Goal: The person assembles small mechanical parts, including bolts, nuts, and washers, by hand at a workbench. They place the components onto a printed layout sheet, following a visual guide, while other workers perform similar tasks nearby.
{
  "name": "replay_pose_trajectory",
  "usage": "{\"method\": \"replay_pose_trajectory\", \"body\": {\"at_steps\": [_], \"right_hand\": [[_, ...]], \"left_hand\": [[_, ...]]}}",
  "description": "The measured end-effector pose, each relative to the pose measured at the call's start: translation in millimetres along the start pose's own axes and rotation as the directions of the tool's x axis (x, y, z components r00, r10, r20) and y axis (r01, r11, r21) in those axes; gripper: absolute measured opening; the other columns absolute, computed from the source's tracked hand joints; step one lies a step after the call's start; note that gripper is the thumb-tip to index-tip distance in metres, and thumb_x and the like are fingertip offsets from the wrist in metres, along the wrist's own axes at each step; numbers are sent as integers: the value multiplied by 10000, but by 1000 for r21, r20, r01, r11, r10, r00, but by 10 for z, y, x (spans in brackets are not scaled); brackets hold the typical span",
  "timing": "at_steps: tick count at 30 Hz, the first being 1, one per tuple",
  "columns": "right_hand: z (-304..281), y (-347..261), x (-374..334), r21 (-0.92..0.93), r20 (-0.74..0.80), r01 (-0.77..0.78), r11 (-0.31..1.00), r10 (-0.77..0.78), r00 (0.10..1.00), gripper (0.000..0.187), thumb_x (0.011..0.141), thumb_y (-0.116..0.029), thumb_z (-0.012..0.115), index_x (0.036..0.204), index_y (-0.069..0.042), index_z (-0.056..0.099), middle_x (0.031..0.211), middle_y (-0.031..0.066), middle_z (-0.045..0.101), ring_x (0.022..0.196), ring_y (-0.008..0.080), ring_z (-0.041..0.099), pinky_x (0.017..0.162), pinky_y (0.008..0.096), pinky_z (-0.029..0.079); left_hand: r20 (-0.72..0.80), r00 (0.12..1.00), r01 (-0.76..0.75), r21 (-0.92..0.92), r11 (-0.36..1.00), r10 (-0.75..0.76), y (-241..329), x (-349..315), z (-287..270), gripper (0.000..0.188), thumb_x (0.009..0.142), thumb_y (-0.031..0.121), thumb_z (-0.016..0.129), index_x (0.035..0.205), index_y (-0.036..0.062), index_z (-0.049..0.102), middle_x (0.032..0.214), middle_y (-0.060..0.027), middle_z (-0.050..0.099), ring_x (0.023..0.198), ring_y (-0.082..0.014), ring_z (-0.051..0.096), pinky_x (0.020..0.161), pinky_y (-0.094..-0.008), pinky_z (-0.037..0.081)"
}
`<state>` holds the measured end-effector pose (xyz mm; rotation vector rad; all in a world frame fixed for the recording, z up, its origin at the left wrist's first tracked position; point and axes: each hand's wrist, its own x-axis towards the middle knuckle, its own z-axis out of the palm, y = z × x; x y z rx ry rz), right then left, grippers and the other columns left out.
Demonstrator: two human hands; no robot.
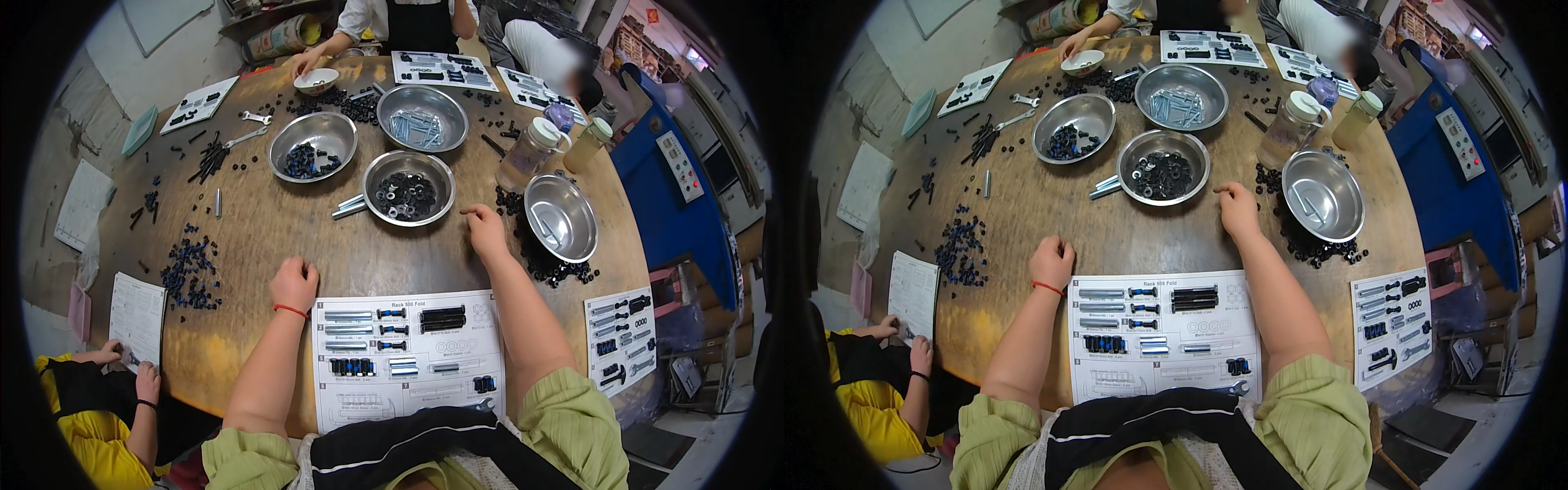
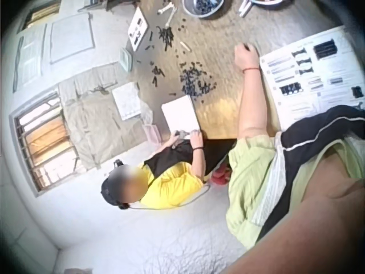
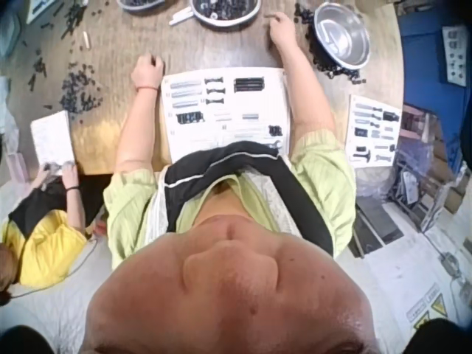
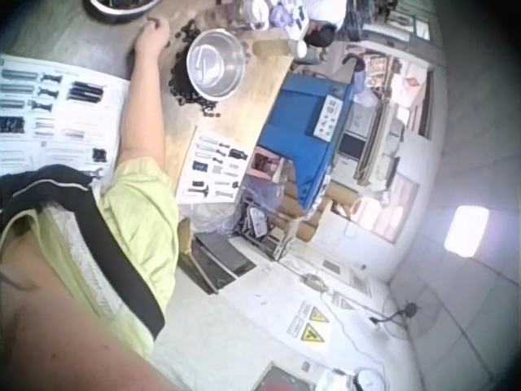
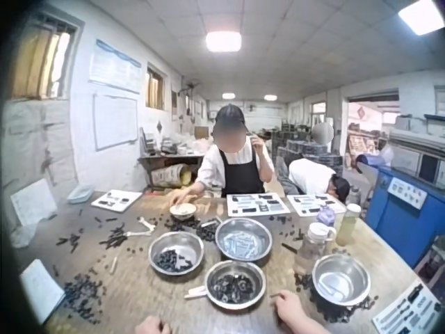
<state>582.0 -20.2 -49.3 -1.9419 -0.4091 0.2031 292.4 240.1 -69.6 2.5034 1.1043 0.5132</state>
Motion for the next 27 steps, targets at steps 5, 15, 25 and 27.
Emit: {"method": "replay_pose_trajectory", "body": {"at_steps": [5, 15, 25, 27], "right_hand": [[188, -17, 585, 101, 3, -295, 950, 296, 955, 365, 886, -323, 642, 858, 40, 661, 759, 109, 643, 666, 192, 591, 640, 338, 471], [439, -18, 475, -38, 160, -268, 963, 271, 949, 182, 791, -148, 624, 730, 22, 648, 611, 77, 593, 492, 195, 534, 465, 358, 390], [496, -372, -197, 74, 486, -450, 890, 362, 795, 193, 836, -145, 626, 878, 40, 659, 712, 79, 637, 587, 178, 588, 545, 310, 463], [717, -555, -236, -29, 502, -413, 910, 370, 782, 189, 840, -150, 614, 866, 32, 656, 677, 76, 623, 540, 175, 567, 501, 322, 440]], "left_hand": [[39, 999, 28, -10, 1000, -28, 44, 5, -26, 246, 856, 294, 610, 792, 57, 597, 879, -127, 626, 772, -354, 619, 664, -447, 490], [74, 994, 77, -14, 997, -75, 21, 24, -54, 188, 832, 280, 609, 817, 97, 653, 914, -87, 649, 811, -322, 634, 702, -424, 510], [-18, 998, 52, -180, 982, -56, -49, 55, 58, 211, 853, 267, 611, 803, 66, 649, 871, -136, 637, 795, -339, 626, 693, -423, 502], [-101, 992, 44, -299, 953, -77, -153, 82, 93, 214, 867, 251, 605, 807, 49, 647, 851, -157, 629, 786, -348, 619, 691, -424, 495]]}}
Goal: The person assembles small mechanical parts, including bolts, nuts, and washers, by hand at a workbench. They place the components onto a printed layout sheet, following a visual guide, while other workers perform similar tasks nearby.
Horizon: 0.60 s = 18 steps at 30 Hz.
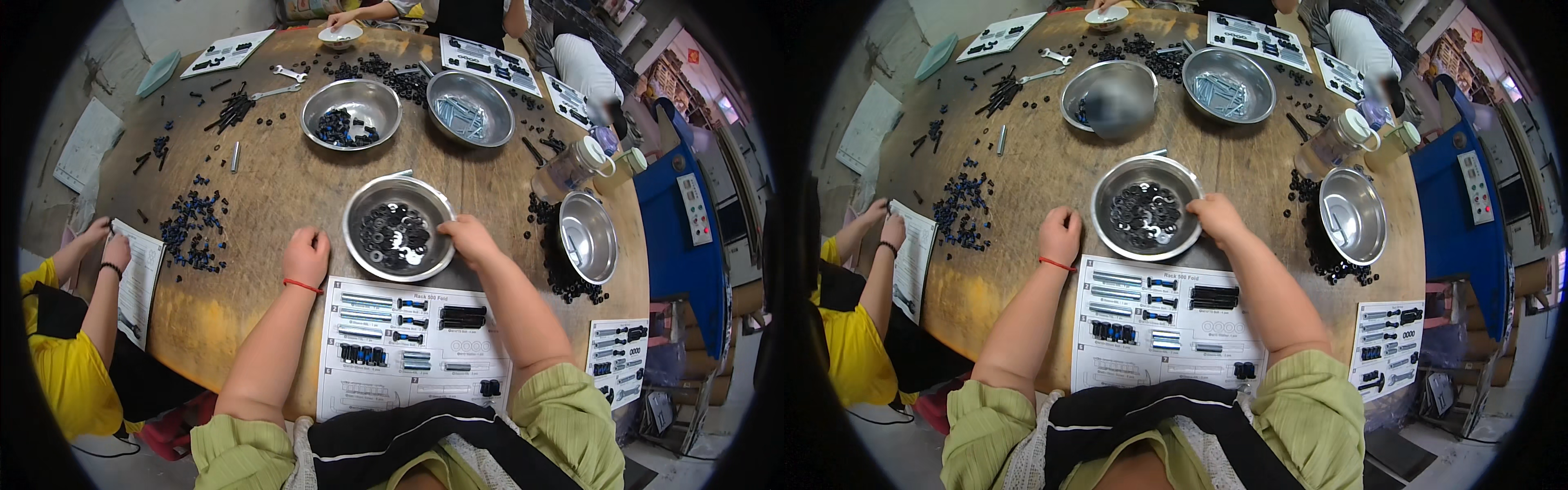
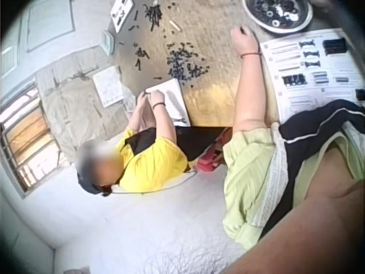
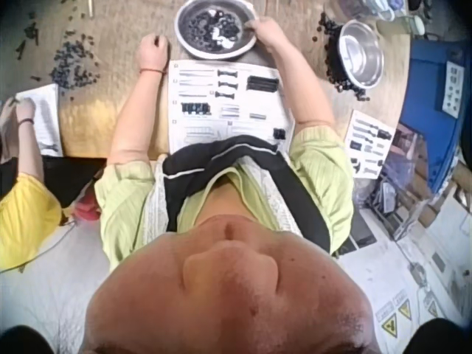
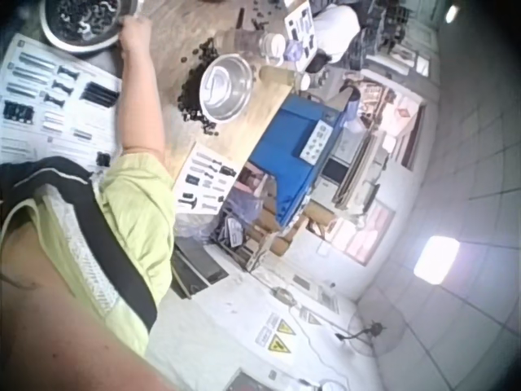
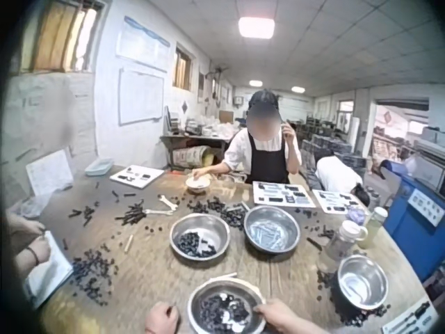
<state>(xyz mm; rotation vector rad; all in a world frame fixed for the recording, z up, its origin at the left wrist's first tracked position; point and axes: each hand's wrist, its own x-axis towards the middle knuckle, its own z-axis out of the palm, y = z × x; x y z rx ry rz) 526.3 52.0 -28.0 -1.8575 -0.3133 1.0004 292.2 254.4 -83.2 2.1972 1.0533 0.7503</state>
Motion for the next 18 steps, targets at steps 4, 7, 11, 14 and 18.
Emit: {"method": "replay_pose_trajectory", "body": {"at_steps": [4, 7, 11, 14, 18], "right_hand": [[350, -52, 139, -89, 32, 69, 994, -67, 997, 218, 828, -191, 625, 842, 24, 661, 656, 76, 616, 519, 169, 546, 480, 329, 422], [259, 53, 281, -115, 66, 72, 991, -64, 996, 305, 859, -295, 642, 849, 8, 679, 676, 55, 631, 565, 155, 575, 506, 305, 436], [56, -79, 259, 8, 25, 100, 995, -100, 995, 365, 968, -357, 562, 871, -24, 675, 653, 20, 588, 517, 113, 517, 467, 255, 399], [-224, 131, 532, -81, -126, 243, 967, -252, 960, 221, 960, -210, 562, 938, -25, 682, 669, 1, 570, 521, 86, 491, 463, 232, 380], [-497, 501, 850, -201, -169, 399, 895, -433, 885, 177, 954, -122, 552, 1013, -22, 686, 711, -13, 577, 563, 59, 460, 502, 213, 358]], "left_hand": [[-108, 994, -21, -109, 994, 9, -173, 34, -31, 239, 888, 222, 587, 782, 9, 618, 818, -199, 609, 784, -376, 585, 706, -448, 469], [-117, 993, -36, -161, 986, 17, -139, 29, 11, 226, 869, 197, 588, 752, 3, 584, 780, -201, 582, 756, -375, 563, 682, -445, 448], [-73, 997, 20, -139, 990, -31, -86, 3, -34, 235, 878, 223, 576, 779, 14, 616, 812, -194, 605, 777, -388, 582, 691, -465, 466], [-71, 997, 15, -149, 989, -26, -48, -18, -79, 251, 887, 251, 561, 794, 29, 630, 825, -187, 613, 786, -391, 589, 693, -469, 474], [-80, 996, 24, -179, 983, -39, -13, -20, -100, 244, 891, 247, 563, 797, 33, 633, 836, -179, 619, 791, -388, 596, 700, -467, 481]]}}
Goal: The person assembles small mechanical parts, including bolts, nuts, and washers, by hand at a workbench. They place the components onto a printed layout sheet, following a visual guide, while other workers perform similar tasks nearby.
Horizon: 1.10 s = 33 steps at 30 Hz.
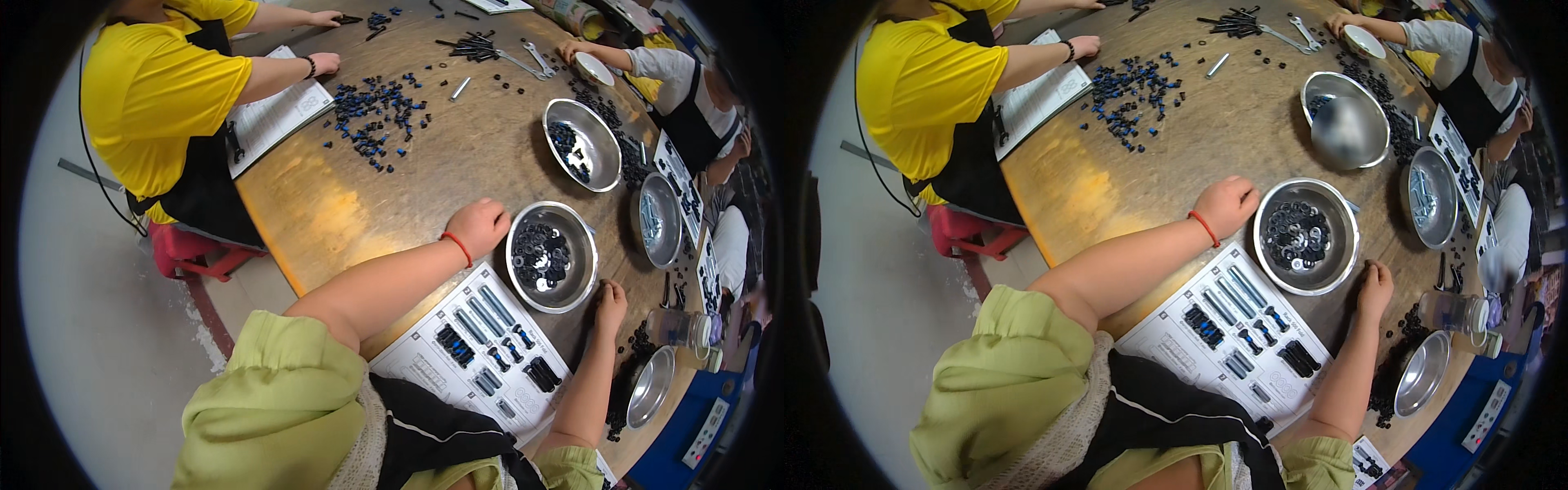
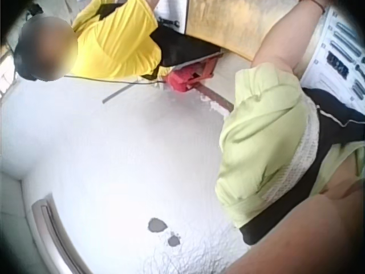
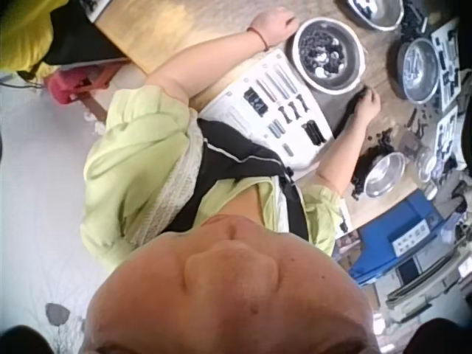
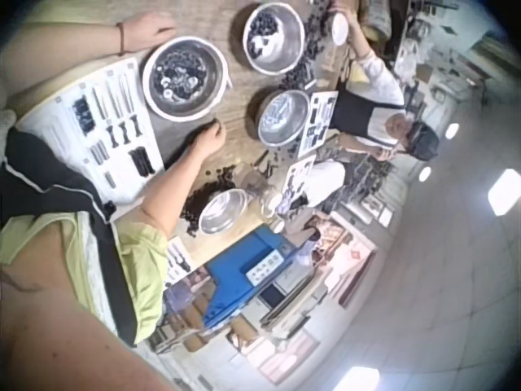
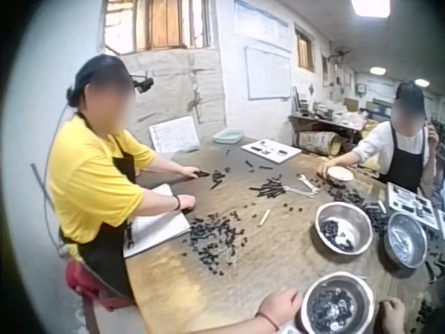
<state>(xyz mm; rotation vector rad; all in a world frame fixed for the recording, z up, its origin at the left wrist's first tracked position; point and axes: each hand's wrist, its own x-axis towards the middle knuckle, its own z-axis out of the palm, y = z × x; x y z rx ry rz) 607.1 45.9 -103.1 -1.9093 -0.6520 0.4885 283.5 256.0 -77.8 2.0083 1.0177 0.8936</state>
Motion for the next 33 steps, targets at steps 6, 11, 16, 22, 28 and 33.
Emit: {"method": "replay_pose_trajectory", "body": {"at_steps": [6, 11, 16, 22, 28, 33], "right_hand": [[-105, -116, 26, 260, -3, -185, 948, 192, 981, 126, 941, -146, 606, 1023, -69, 665, 708, -34, 557, 538, 37, 436, 455, 188, 309], [-158, -948, -561, 151, -84, 30, 988, -18, 996, 130, 921, -118, 637, 1033, -55, 661, 757, -18, 578, 586, 29, 467, 473, 188, 315], [908, -1746, -896, 18, 292, 209, 978, -205, 934, 213, 905, -87, 628, 1107, -28, 663, 851, 33, 646, 687, 76, 561, 610, 207, 442], [2456, -2025, -997, -194, 652, 452, 870, -230, 722, 353, 806, -132, 666, 1129, 9, 651, 1047, 199, 664, 937, 321, 653, 849, 364, 509], [3389, -1964, -1037, -259, 648, 600, 757, -325, 689, 464, 776, -140, 669, 1216, -9, 598, 1122, 229, 609, 1074, 391, 578, 928, 420, 481], [3519, -1867, -1156, -228, 695, 693, 683, -384, 607, 164, 792, -99, 646, 946, -74, 697, 945, 167, 640, 919, 371, 616, 804, 444, 501]], "left_hand": [[2, 994, 108, -249, 963, -111, -89, -71, -129, 152, 852, 190, 629, 874, 44, 665, 823, -120, 630, 767, -274, 634, 700, -387, 505], [-172, 967, 227, 230, 946, -190, -573, -134, -1170, 347, 795, 187, 706, 1105, 46, 642, 1151, -158, 602, 990, -266, 633, 840, -371, 529], [-270, 893, 449, 459, 767, -361, -1010, 68, -2006, 634, 748, 252, 784, 1304, 86, 529, 1291, -177, 490, 1117, -317, 572, 965, -381, 470], [105, 967, 185, 348, 919, -234, -1122, 171, -1886, 432, 774, 200, 767, 1160, 124, 587, 1187, -166, 548, 1062, -353, 596, 933, -401, 490], [152, 978, 110, 203, 973, -143, -864, -390, -1753, 389, 760, 194, 772, 1100, 111, 602, 1134, -153, 573, 988, -346, 618, 876, -389, 511], [142, 967, 190, 140, 972, -210, -907, -621, -1889, 218, 746, 187, 779, 896, 76, 667, 892, -112, 620, 822, -288, 627, 731, -385, 514]]}}
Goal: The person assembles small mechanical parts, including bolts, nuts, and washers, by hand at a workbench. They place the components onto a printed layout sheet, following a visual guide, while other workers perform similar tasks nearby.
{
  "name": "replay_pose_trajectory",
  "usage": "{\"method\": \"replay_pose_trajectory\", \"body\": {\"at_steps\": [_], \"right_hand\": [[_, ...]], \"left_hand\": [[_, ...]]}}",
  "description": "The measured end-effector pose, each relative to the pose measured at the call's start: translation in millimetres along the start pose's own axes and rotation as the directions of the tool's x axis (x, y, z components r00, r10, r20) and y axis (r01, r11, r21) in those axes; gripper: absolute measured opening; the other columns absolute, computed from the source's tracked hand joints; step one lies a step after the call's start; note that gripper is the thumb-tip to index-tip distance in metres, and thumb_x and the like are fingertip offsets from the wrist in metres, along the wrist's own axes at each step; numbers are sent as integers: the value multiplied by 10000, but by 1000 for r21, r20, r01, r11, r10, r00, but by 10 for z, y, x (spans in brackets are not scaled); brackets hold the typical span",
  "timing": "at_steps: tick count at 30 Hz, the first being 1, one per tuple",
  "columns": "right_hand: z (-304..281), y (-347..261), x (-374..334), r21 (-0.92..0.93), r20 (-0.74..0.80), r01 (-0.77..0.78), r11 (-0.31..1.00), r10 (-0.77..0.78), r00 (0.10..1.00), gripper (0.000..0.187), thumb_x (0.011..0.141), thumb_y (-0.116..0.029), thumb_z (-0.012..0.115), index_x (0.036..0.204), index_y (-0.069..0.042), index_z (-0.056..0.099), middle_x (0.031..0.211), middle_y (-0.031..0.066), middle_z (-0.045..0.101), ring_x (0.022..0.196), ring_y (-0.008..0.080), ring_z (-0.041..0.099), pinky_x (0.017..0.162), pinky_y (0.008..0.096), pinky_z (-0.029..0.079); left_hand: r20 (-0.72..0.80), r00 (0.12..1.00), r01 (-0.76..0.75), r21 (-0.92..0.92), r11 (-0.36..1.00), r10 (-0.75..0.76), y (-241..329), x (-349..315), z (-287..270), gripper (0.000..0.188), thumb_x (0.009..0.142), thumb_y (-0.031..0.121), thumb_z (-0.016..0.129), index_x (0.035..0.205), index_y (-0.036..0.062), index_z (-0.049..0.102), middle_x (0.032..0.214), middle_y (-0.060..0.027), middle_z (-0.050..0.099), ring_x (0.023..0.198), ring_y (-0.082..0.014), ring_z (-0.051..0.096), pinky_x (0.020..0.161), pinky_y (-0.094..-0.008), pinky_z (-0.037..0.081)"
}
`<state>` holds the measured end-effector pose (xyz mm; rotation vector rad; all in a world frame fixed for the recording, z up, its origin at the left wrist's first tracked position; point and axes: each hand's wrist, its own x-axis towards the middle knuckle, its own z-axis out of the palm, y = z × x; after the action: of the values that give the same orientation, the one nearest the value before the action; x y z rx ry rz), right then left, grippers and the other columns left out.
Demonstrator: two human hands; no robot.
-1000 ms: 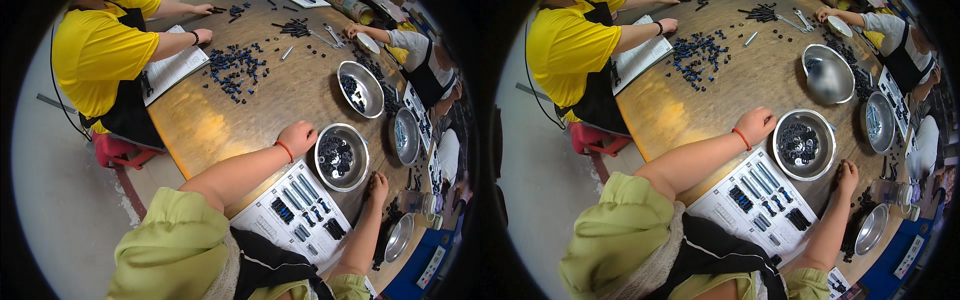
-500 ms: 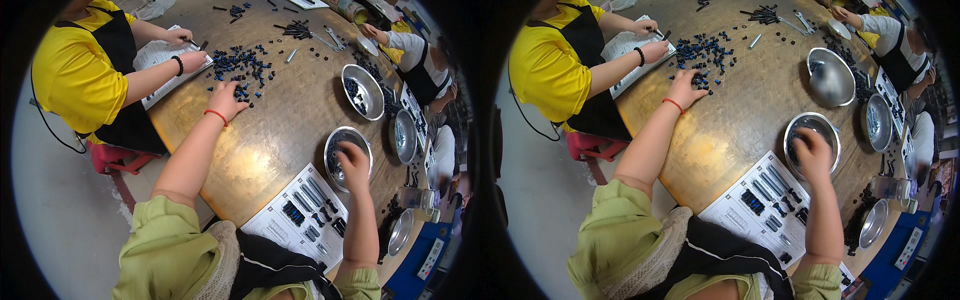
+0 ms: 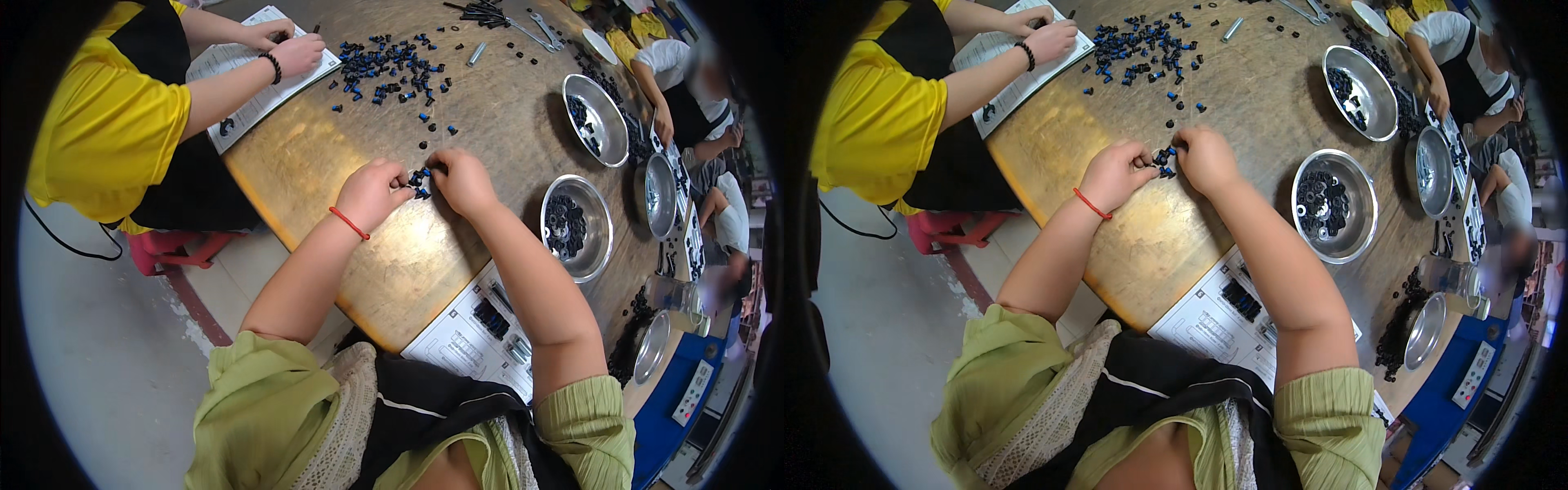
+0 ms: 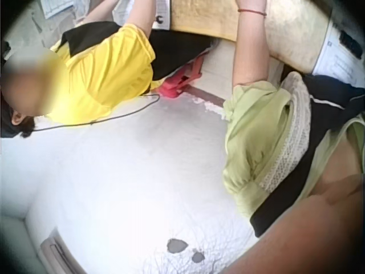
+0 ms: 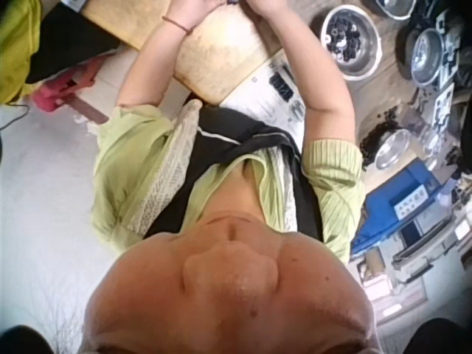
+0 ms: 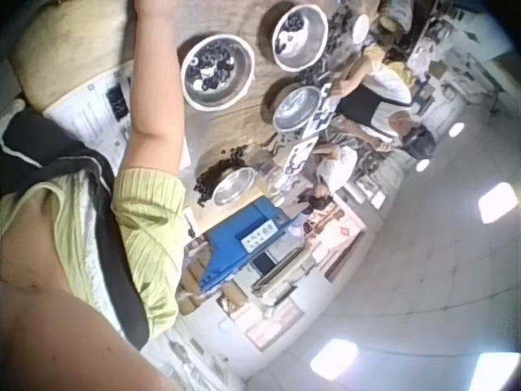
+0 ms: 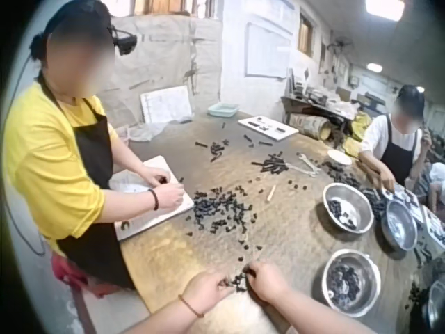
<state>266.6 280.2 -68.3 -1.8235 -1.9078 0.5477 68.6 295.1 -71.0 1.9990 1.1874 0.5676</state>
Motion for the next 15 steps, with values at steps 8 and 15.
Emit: {"method": "replay_pose_trajectory", "body": {"at_steps": [8, 15], "right_hand": [[-2, -161, -174, 26, -56, 87, 996, -85, 995, 194, 804, -92, 644, 993, -75, 684, 933, 170, 622, 892, 378, 615, 791, 443, 504], [-146, -165, -270, -100, -7, -18, 995, 17, 1000, 177, 798, -164, 696, 943, -65, 681, 912, 168, 615, 873, 380, 615, 773, 439, 504]], "left_hand": [[-35, 999, -31, -94, 995, 28, -2, -16, -29, 190, 735, 139, 789, 868, 50, 687, 840, -81, 603, 721, -207, 608, 677, -326, 502], [-70, 978, 120, -588, 800, -199, -169, 42, 40, 149, 877, 104, 683, 978, 0, 647, 830, -34, 650, 706, -89, 583, 641, -255, 478]]}}
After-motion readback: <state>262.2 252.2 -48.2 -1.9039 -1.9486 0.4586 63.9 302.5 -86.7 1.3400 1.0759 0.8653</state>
